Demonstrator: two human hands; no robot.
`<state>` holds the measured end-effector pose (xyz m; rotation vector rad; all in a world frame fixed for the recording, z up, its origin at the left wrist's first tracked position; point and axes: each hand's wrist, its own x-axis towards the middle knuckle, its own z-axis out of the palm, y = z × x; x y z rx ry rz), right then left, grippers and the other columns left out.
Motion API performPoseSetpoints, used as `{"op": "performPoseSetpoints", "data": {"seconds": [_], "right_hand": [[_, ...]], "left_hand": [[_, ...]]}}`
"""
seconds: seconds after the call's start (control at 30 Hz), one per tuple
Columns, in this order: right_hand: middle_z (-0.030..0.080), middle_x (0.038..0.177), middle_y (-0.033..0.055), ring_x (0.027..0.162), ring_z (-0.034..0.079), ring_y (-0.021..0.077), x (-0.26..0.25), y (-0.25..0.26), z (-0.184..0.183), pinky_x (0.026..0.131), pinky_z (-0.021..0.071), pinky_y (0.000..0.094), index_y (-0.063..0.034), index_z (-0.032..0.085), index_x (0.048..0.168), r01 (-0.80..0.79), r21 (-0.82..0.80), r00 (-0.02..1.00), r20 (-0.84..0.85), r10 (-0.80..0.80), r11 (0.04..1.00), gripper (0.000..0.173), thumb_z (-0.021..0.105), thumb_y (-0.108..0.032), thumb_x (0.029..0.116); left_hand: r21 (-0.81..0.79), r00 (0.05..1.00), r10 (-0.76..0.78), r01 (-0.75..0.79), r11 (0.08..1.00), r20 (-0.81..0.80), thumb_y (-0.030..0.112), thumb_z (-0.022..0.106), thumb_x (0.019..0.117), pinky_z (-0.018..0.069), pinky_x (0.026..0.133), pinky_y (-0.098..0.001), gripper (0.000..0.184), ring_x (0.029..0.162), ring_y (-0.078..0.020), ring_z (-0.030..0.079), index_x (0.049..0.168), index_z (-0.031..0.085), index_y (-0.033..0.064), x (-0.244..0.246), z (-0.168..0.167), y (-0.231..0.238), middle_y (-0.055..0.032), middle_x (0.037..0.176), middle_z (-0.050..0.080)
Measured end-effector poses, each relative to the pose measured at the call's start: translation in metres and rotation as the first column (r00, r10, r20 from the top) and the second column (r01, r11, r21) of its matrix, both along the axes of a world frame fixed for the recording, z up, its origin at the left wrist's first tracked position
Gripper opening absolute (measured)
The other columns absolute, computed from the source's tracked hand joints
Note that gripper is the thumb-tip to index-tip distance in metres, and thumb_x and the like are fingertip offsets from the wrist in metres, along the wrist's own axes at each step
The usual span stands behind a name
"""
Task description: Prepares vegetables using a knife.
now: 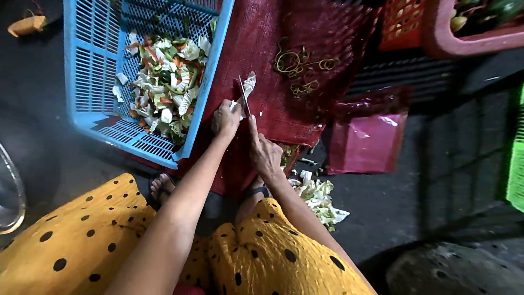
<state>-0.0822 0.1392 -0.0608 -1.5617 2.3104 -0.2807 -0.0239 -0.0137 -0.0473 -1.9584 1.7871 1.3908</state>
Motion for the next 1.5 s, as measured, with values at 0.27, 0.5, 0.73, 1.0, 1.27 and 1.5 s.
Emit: {"op": "performPoseSetpoints", "data": {"seconds": [0.27,0.5,0.73,1.0,1.27,1.5], "right_hand": [[0.068,0.086,0.0199,0.062,0.065,0.0381,-0.005,-0.032,-0.001,0.052,0.0498,0.051,-0.0114,0.024,0.164,-0.01,0.011,0.998,0.062,0.009,1.0,0.072,0.054,-0.003,0.0991],[0.068,0.08,0.0179,0.053,0.063,0.0363,-0.007,-0.009,0.001,0.046,0.0486,0.0518,-0.0121,0.027,0.164,0.082,-0.072,0.993,0.094,-0.075,0.994,0.066,0.049,-0.007,0.102],[0.065,0.078,0.0141,0.054,0.063,0.0314,0.004,-0.004,0.003,0.044,0.0476,0.0443,-0.0099,0.035,0.161,0.028,-0.134,1.0,0.011,-0.026,0.991,0.069,0.057,-0.003,0.0959],[0.064,0.077,0.0147,0.054,0.062,0.0314,0.007,-0.009,-0.008,0.045,0.0474,0.0434,-0.0108,0.031,0.162,0.006,-0.053,1.0,-0.009,-0.007,0.999,0.071,0.056,-0.001,0.0965],[0.067,0.078,0.0167,0.058,0.065,0.0358,0.0,-0.024,-0.008,0.051,0.0495,0.0486,-0.0115,0.029,0.163,-0.017,0.016,0.999,0.034,0.017,1.0,0.071,0.055,-0.003,0.097],[0.068,0.074,0.0155,0.06,0.066,0.0372,0.0,-0.03,-0.012,0.053,0.0504,0.0496,-0.0148,0.031,0.163,-0.005,0.018,1.0,0.023,0.005,1.0,0.068,0.053,-0.008,0.0988]], "left_hand": [[-0.102,0.989,0.055,-0.07,0.992,-0.138,0.03,0.057,0.1054,0.0525,0.09,-0.0543,0.035,0.1,-0.0343,0.068,0.12,0.065,-0.0009,0.01,0.018,0.019,-0.0214,0.106,0.069],[-0.007,0.905,0.18,-0.198,0.98,-0.385,0.012,0.044,0.1096,0.0587,0.065,-0.0357,0.037,0.078,-0.0203,0.069,0.144,0.055,0.0041,0.013,0.011,0.0,-0.019,0.124,0.066],[-0.109,0.996,-0.068,0.062,0.992,-0.053,0.02,0.056,0.1041,0.0594,0.08,-0.0475,0.027,0.09,-0.0284,0.073,0.124,0.064,0.0031,-0.009,0.005,-0.019,-0.0168,0.108,0.072],[-0.118,0.996,-0.087,0.087,0.989,0.006,0.018,0.053,0.1043,0.0572,0.086,-0.0488,0.027,0.097,-0.0276,0.072,0.125,0.065,0.0068,-0.011,0.011,-0.017,-0.0149,0.112,0.072],[-0.168,0.993,-0.12,0.116,0.979,-0.012,0.014,0.056,0.1036,0.0518,0.099,-0.0498,0.031,0.112,-0.0312,0.068,0.132,0.064,0.0044,-0.009,0.012,-0.012,-0.0179,0.121,0.07],[-0.162,0.99,-0.14,0.142,0.976,0.023,0.016,0.053,0.1054,0.0539,0.096,-0.0486,0.031,0.105,-0.0316,0.07,0.13,0.062,-0.001,-0.009,0.013,-0.008,-0.0206,0.115,0.07]]}}
